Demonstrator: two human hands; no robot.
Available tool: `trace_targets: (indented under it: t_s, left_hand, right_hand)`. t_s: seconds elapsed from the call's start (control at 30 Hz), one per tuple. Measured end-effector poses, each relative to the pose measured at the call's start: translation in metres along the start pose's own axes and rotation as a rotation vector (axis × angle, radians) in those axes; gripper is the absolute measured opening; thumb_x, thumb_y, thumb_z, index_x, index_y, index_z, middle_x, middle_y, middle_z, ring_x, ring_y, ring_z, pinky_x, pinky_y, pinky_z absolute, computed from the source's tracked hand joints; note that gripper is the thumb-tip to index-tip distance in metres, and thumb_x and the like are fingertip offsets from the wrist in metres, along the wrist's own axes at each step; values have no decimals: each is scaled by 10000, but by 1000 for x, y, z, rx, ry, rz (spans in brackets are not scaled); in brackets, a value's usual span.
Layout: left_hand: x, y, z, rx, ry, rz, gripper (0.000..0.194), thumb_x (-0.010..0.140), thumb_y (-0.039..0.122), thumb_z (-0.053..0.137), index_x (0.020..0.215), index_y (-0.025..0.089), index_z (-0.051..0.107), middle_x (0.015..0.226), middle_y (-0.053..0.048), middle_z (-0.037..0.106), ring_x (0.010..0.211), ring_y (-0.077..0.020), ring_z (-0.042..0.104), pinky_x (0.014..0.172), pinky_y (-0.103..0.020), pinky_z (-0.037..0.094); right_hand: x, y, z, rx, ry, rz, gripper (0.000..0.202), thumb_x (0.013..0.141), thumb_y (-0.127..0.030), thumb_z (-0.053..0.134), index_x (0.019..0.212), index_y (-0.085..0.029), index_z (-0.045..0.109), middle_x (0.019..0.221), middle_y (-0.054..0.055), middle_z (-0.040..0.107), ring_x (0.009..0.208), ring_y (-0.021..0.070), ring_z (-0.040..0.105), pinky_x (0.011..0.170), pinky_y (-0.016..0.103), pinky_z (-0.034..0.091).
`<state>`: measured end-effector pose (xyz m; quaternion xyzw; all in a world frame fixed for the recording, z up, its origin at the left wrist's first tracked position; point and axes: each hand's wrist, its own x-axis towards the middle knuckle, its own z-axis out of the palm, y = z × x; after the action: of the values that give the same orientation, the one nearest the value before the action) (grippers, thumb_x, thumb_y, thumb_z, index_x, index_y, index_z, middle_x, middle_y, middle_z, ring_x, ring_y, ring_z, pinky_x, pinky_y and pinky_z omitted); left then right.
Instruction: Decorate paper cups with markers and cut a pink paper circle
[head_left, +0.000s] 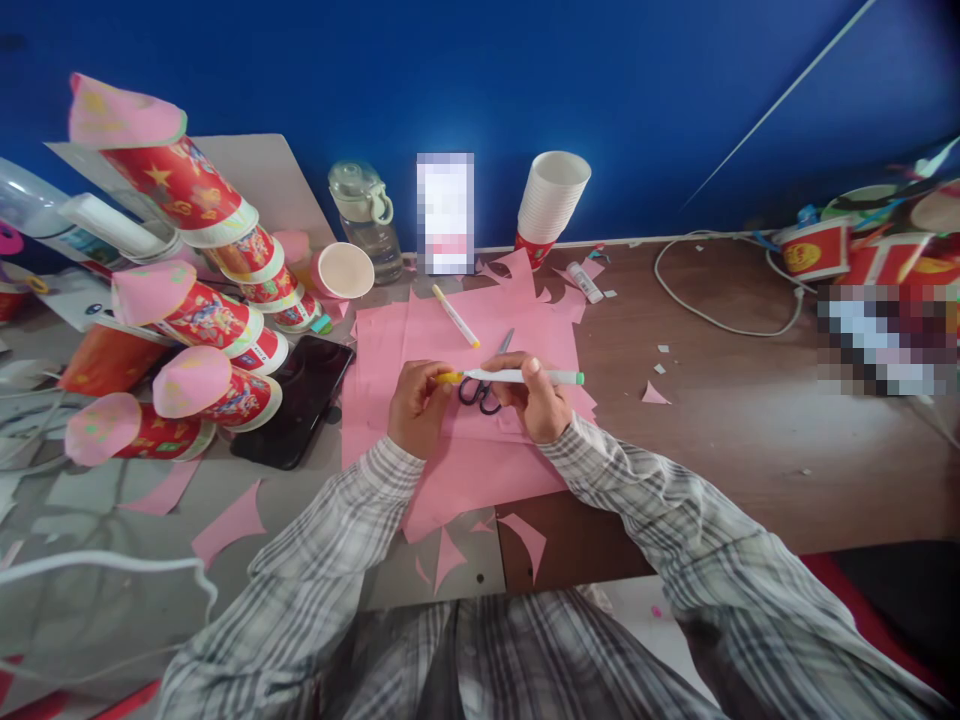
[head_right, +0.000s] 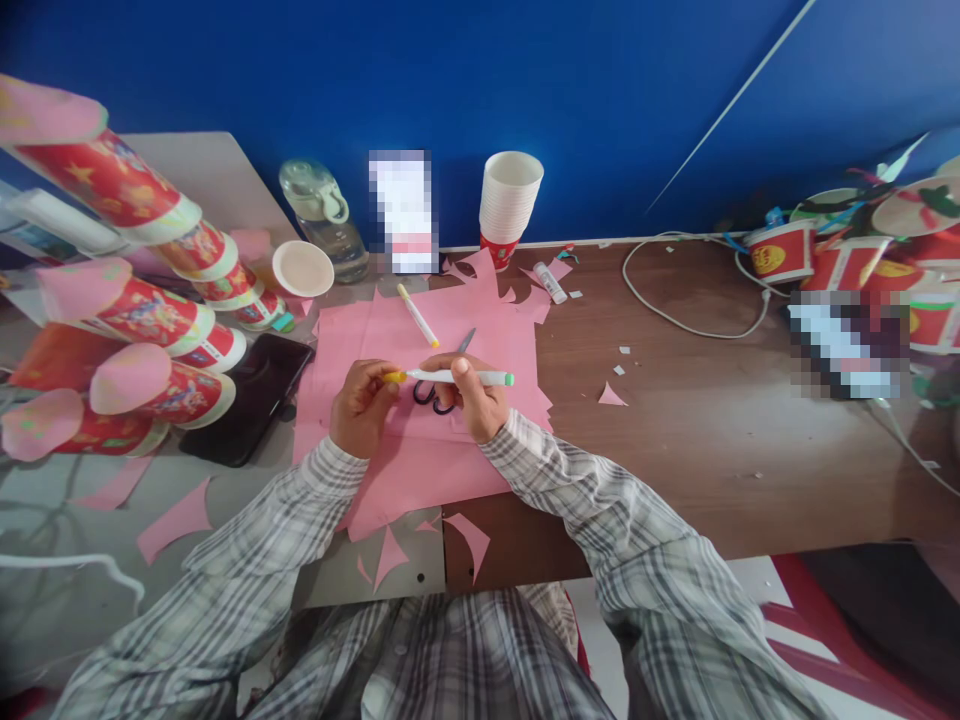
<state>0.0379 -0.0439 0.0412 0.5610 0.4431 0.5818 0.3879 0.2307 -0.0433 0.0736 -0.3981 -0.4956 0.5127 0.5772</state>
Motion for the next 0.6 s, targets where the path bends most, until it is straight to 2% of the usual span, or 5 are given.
trace_targets:
  t_s: [0.17,0.27,0.37,0.47,0.6]
  left_hand:
    - [-1,0,0,6,-11,-14,240,983,469,852,1124,275,837,1130,-83,719,855,-201,664,806,-394,578]
    - [-1,3,0,18,-17,0,208,977,453,856,1110,294,843,1116,-90,712,912,-231,684,810,-407,589]
    - [-1,5,1,37,-30,15,188,966,428,861,1106,304,849,1115,-96,703,980,-259,695,838,-423,603]
    - [-2,6,1,50,-31,20,174,978,409,846,1109,296,848,1121,-105,703,999,-265,694,858,-428,606]
    - [-3,8,1,76,-28,60,155,999,401,820,1112,301,855,1081,-97,713,967,-265,694,864,-438,607]
  right_hand:
    - [2,-8,4,-28,-24,7,653,952,-833,671,830,-214,836,514,-29,525,477,151,477,488,293,367]
    - [3,-14,7,-53,-41,38,676,914,-867,689,792,-216,824,510,-24,540,470,150,471,472,295,377]
    - [3,-18,9,-34,-76,58,637,893,-837,744,781,-214,812,495,-35,528,473,144,475,470,288,402]
    - [2,-17,10,-4,-99,98,596,888,-796,788,810,-205,801,508,-42,539,480,134,483,458,271,417]
    - [1,-10,9,43,-107,152,579,886,-781,802,864,-203,773,558,-39,603,451,117,471,393,245,376]
